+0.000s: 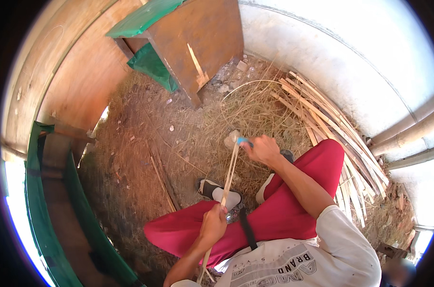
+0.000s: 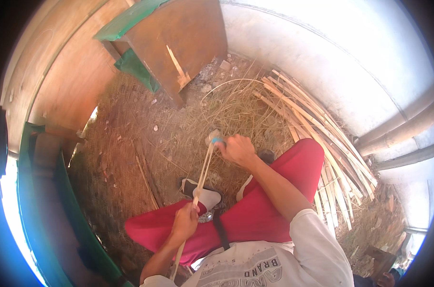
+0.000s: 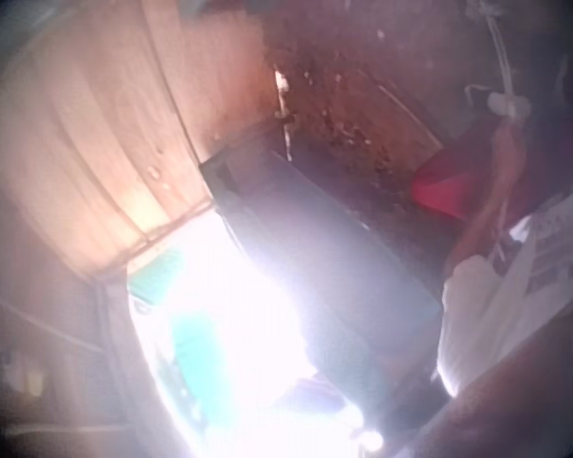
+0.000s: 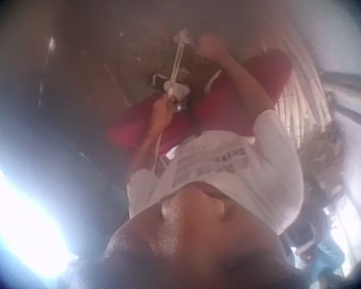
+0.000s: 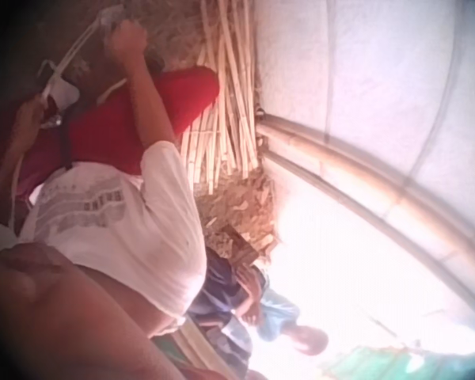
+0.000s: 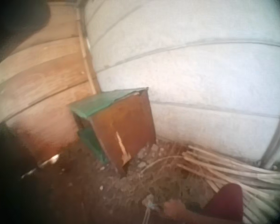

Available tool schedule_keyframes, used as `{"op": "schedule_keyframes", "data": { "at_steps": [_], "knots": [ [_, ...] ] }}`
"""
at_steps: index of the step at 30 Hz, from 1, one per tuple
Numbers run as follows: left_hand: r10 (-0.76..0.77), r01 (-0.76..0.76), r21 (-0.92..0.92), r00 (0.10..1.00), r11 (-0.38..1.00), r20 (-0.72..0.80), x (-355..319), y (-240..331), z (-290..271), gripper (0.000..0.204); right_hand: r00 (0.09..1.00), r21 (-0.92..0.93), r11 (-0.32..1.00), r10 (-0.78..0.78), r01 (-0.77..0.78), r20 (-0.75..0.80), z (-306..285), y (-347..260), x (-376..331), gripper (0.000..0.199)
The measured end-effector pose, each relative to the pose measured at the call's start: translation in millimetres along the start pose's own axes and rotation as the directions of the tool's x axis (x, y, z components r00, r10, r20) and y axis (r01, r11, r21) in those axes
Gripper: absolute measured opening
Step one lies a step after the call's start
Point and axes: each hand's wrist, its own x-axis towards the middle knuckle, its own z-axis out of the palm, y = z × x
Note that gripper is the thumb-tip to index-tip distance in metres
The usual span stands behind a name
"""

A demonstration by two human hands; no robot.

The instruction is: The person sits on the ground and uses a knife to shave thin strips from a long bamboo stick. They repeatedly scrape the surface to thin the stick and remove the outer layer.

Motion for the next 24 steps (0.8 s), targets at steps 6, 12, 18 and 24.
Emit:
{"op": "schedule_keyframes", "data": {
  "at_steps": [6,12,18,24],
  "knots": [
    [-0.025,0.025,-0.141,1.0,0.99,0.006,-26.9,-23.6,-13.1,0.031,0.989,0.304,0.944,0.147,-0.131,-0.029,-24.5,10.0,31.7,0.055],
    [-0.241,0.417,-0.678,0.908,0.606,0.343,4.2,-14.2,-30.9,0.03,0.984,0.458,0.877,-0.176,0.147,0.021,-18.5,-32.0,-15.6,0.046],
    [-0.199,0.379,-0.755,0.925,0.534,0.324,34.1,-13.8,-23.5,0.025,0.872,0.427,0.784,-0.489,0.45,-0.021,-16.4,-47.6,-42.0,0.034],
    [-0.247,0.41,-0.8,0.911,0.439,0.331,53.1,-3.6,-18.8,0.023,0.877,0.408,0.807,-0.48,0.427,0.032,-17.0,-46.8,-42.7,0.03]
  ]
}}
